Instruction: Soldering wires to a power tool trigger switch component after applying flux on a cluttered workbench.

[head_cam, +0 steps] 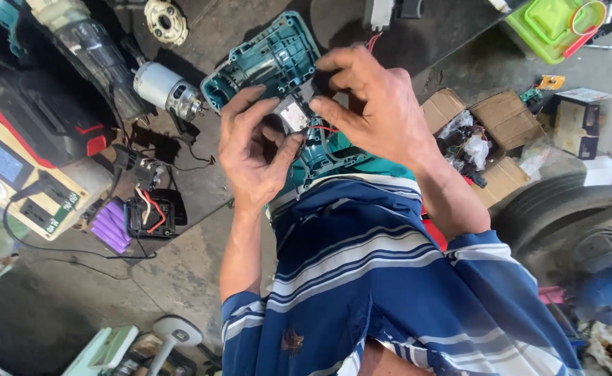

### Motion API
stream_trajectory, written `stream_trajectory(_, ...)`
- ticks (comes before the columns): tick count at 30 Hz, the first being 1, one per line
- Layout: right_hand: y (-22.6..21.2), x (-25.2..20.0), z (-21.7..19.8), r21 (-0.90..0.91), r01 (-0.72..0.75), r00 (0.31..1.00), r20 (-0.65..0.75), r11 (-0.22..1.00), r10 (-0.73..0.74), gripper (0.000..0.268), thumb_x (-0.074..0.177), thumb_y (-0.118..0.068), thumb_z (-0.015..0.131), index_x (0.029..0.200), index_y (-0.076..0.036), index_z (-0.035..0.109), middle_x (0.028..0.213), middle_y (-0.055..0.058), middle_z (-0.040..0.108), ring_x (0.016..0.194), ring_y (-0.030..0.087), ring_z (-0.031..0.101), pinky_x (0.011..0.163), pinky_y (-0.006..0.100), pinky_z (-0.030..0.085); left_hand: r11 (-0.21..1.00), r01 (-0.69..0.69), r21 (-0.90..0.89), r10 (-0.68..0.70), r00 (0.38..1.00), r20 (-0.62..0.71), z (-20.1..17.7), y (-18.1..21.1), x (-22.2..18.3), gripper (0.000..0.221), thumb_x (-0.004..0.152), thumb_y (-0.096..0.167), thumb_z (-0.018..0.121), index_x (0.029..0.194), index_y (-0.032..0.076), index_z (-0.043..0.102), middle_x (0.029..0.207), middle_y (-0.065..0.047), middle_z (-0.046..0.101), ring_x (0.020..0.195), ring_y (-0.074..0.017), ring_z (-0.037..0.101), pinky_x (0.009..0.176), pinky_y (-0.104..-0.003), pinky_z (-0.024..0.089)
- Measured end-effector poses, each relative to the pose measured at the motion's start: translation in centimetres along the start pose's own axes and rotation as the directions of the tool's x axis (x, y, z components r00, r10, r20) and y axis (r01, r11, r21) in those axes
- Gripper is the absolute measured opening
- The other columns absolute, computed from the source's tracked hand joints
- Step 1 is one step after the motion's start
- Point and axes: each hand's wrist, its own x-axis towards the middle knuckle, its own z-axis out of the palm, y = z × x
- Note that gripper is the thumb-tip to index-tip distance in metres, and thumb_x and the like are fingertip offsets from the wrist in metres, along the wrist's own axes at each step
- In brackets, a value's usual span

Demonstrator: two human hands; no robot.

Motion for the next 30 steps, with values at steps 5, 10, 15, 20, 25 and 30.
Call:
stream_trajectory(5, 0.4, 0.4, 0.7, 0.019, 0.03, 0.999, -0.013, 0.999, -0.03, 0.03, 0.106, -0.016, 0.075, 0.119, 0.007, 0.061, 0.11, 0.014, 0.072, 0.064, 0.015, 0.069, 0.055, 0.026, 0.051, 1.0, -0.019, -0.005, 0.019, 0.998, 0.056, -1.0, -0.4, -0.2, 0.04, 0.1, 0.014, 0.077, 0.136, 0.006, 0.061, 0.144, -0.015, 0.051, 0.072, -0.0109, 0.058, 0.075, -0.026, 0.056)
stream_trajectory(10, 0.5, 0.4, 0.4, 0.049, -0.016, 1.0, 0.018, 0.999, 0.015, 0.029, 0.109, -0.012, 0.076, 0.129, 0.001, 0.061, 0.093, 0.01, 0.075, 0.065, 0.012, 0.066, 0.059, 0.025, 0.047, 1.0, 0.012, 0.017, -0.012, 1.0, -0.003, -1.6, -0.7, -1.1, 0.033, 0.105, 0.018, 0.07, 0.135, 0.009, 0.06, 0.144, -0.016, 0.054, 0.073, -0.0115, 0.065, 0.076, -0.025, 0.058)
stream_trajectory(15, 0.3, 0.4, 0.2, 0.234, -0.107, 0.994, 0.046, 0.966, 0.099, 0.027, 0.107, -0.006, 0.072, 0.128, 0.008, 0.062, 0.112, 0.017, 0.071, 0.087, 0.018, 0.065, 0.082, 0.027, 0.055, 0.998, -0.047, 0.033, 0.047, 0.999, -0.001, -1.6, -1.0, -0.9, 0.027, 0.107, 0.016, 0.068, 0.132, 0.007, 0.062, 0.142, -0.016, 0.056, 0.071, -0.0108, 0.065, 0.075, -0.025, 0.058)
stream_trajectory(20, 0.4, 0.6, 0.4, 0.162, -0.07, 0.996, 0.062, 0.984, 0.061, 0.023, 0.109, -0.003, 0.072, 0.127, 0.009, 0.066, 0.098, 0.013, 0.07, 0.068, 0.013, 0.057, 0.063, 0.023, 0.047, 0.989, -0.101, 0.105, 0.102, 0.995, -0.002, -1.5, -2.0, -1.0, 0.029, 0.105, 0.016, 0.071, 0.133, 0.011, 0.063, 0.142, -0.016, 0.056, 0.111, -0.0201, 0.062, 0.097, -0.037, 0.057)
stream_trajectory(25, 0.6, 0.5, 0.5, 0.121, -0.025, 0.998, 0.056, 0.992, 0.018, 0.024, 0.108, -0.004, 0.074, 0.127, 0.01, 0.066, 0.091, 0.014, 0.072, 0.073, 0.017, 0.064, 0.077, 0.029, 0.056, 0.983, -0.14, 0.119, 0.136, 0.99, 0.037, -1.2, -2.3, -1.3, 0.043, 0.106, 0.002, 0.073, 0.143, 0.016, 0.058, 0.146, -0.014, 0.048, 0.079, -0.0095, 0.06, 0.083, -0.027, 0.063)
stream_trajectory(30, 0.6, 0.6, 0.5, 0.108, -0.003, 0.999, 0.036, 0.994, -0.001, 0.02, 0.107, -0.001, 0.076, 0.122, 0.01, 0.068, 0.083, 0.012, 0.07, 0.065, 0.014, 0.059, 0.072, 0.028, 0.053, 0.984, -0.135, 0.117, 0.125, 0.988, 0.089, -1.6, -1.5, -0.8, 0.039, 0.108, 0.004, 0.069, 0.144, 0.015, 0.058, 0.145, -0.016, 0.047, 0.098, -0.0173, 0.064, 0.089, -0.031, 0.063)
